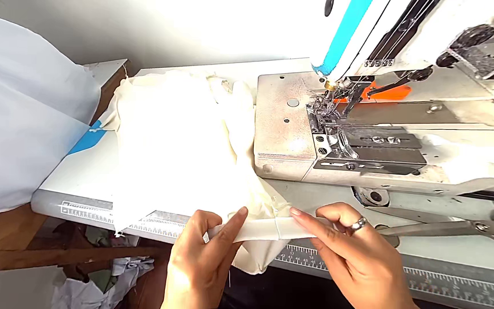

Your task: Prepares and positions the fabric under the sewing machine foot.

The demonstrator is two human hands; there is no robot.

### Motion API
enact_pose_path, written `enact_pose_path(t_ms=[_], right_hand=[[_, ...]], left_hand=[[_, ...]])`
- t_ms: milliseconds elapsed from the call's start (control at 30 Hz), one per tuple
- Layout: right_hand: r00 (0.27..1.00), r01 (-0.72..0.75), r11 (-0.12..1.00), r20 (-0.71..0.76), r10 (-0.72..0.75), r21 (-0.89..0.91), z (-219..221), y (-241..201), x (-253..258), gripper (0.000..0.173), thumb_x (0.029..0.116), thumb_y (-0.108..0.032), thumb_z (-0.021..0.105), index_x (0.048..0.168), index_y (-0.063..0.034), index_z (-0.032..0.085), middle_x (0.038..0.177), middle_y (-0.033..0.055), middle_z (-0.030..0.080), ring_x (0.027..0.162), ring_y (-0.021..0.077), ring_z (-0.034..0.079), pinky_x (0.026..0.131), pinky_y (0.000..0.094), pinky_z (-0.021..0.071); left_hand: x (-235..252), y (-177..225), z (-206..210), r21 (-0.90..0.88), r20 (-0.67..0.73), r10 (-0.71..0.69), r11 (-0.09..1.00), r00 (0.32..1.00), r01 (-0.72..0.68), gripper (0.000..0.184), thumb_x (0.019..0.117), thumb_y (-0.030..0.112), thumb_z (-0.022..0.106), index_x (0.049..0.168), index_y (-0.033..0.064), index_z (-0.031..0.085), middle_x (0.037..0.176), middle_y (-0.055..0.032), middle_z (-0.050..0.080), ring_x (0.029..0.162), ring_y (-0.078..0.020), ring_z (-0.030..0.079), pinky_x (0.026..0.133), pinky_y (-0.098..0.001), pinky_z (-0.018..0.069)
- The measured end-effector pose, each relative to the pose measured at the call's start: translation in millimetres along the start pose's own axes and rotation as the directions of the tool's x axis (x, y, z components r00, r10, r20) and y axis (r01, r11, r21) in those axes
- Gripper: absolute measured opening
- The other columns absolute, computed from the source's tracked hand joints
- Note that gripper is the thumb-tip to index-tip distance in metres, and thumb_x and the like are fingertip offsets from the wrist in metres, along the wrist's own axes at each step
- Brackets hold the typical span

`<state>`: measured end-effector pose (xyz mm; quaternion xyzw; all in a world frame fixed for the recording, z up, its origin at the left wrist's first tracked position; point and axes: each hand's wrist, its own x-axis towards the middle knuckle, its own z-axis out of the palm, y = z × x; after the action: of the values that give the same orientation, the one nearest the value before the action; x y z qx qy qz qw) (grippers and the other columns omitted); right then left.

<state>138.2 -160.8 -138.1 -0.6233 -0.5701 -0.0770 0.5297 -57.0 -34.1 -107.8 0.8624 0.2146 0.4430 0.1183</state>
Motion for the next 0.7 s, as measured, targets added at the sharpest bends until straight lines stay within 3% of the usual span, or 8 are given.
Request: enact_pose_path(t_ms=[100, 167, 233, 300, 367, 500, 600, 700], right_hand=[[0.999, -0.052, 0.999, -0.01, 0.052, -0.007, 7, -15, 0, 0.02, 0.1014, -0.016, 0.062, 0.111, -0.0093, 0.078, 0.089, 0.0083, 0.069, 0.087, 0.0058, 0.063, 0.082, 0.0097, 0.0481], [0.992, -0.125, 0.992, -0.012, 0.125, -0.004, 13, -28, 1, 0.019, 0.0976, -0.014, 0.064, 0.102, -0.003, 0.079, 0.078, 0.0099, 0.071, 0.075, 0.0094, 0.064, 0.072, 0.0143, 0.0492], [0.967, -0.254, 0.964, 0.007, 0.254, 0.084, 17, -41, 7, 0.018, 0.0971, -0.013, 0.066, 0.098, 0.0003, 0.078, 0.077, 0.0101, 0.074, 0.072, 0.0083, 0.068, 0.07, 0.0171, 0.0529], [0.919, -0.391, 0.879, 0.057, 0.391, 0.273, 16, -49, 15, 0.019, 0.0994, -0.01, 0.062, 0.097, 0.0036, 0.075, 0.075, 0.0062, 0.072, 0.066, 0.0015, 0.064, 0.065, 0.0149, 0.0525], [0.861, -0.495, 0.748, 0.131, 0.492, 0.443, 12, -52, 25, 0.021, 0.1029, -0.009, 0.056, 0.096, 0.0023, 0.072, 0.073, -0.0023, 0.07, 0.061, -0.0058, 0.059, 0.057, 0.0118, 0.0487], [0.838, -0.485, 0.667, 0.085, 0.538, 0.566, 8, -41, 41, 0.025, 0.1067, -0.014, 0.051, 0.092, -0.0055, 0.068, 0.073, -0.0079, 0.071, 0.058, -0.0062, 0.06, 0.052, 0.0114, 0.0475], [0.85, -0.414, 0.712, -0.039, 0.526, 0.567, 7, -29, 47, 0.026, 0.1064, -0.014, 0.05, 0.09, -0.0063, 0.069, 0.071, -0.0082, 0.07, 0.057, -0.0049, 0.06, 0.052, 0.0111, 0.0479], [0.84, -0.374, 0.739, -0.133, 0.526, 0.56, 6, -22, 50, 0.027, 0.1061, -0.012, 0.049, 0.088, -0.006, 0.068, 0.07, -0.0062, 0.07, 0.057, -0.003, 0.061, 0.052, 0.0113, 0.0486]], left_hand=[[9, -4, 11, -0.119, -0.111, -0.021, 0.993, 0.994, 0.008, 0.017, 0.1034, 0.021, 0.061, 0.111, 0.0163, 0.076, 0.098, -0.0019, 0.06, 0.089, 0.0004, 0.057, 0.081, -0.0089, 0.0459], [25, -8, 25, -0.368, -0.168, -0.063, 0.93, 0.984, -0.004, 0.02, 0.1057, 0.018, 0.056, 0.11, 0.0175, 0.076, 0.113, 0.0022, 0.074, 0.106, -0.0066, 0.069, 0.095, -0.0228, 0.0563], [51, 2, 38, -0.595, -0.144, -0.161, 0.803, 0.976, 0.044, 0.021, 0.1066, 0.021, 0.054, 0.105, 0.0186, 0.075, 0.1, 0.0049, 0.077, 0.099, -0.009, 0.073, 0.093, -0.0272, 0.0594], [82, 14, 47, -0.528, -0.176, -0.1, 0.849, 0.979, -0.008, 0.02, 0.1069, 0.017, 0.051, 0.104, 0.0136, 0.071, 0.085, 0.0064, 0.069, 0.078, -0.0002, 0.066, 0.072, -0.016, 0.0567], [114, 17, 52, -0.209, -0.194, 0.131, 0.963, 0.972, -0.172, 0.019, 0.102, 0.008, 0.055, 0.104, 0.0026, 0.073, 0.085, -0.0018, 0.066, 0.075, -0.002, 0.061, 0.067, -0.0131, 0.0494], [160, 18, 68, 0.197, 0.101, 0.195, 0.957, 0.976, -0.212, 0.017, 0.0982, 0.021, 0.068, 0.095, 0.0091, 0.079, 0.088, -0.0065, 0.073, 0.073, -0.0212, 0.069, 0.057, -0.0394, 0.0521], [193, 11, 85, 0.033, 0.382, -0.006, 0.999, 0.924, -0.007, 0.014, 0.0962, 0.023, 0.072, 0.091, 0.0118, 0.078, 0.087, -0.0044, 0.071, 0.077, -0.0212, 0.067, 0.066, -0.0475, 0.0532], [224, 2, 102, -0.156, 0.512, -0.024, 0.98, 0.858, 0.12, 0.007, 0.0879, 0.016, 0.078, 0.086, 0.0091, 0.077, 0.08, -0.0013, 0.069, 0.076, -0.0114, 0.063, 0.07, -0.0373, 0.0496]])
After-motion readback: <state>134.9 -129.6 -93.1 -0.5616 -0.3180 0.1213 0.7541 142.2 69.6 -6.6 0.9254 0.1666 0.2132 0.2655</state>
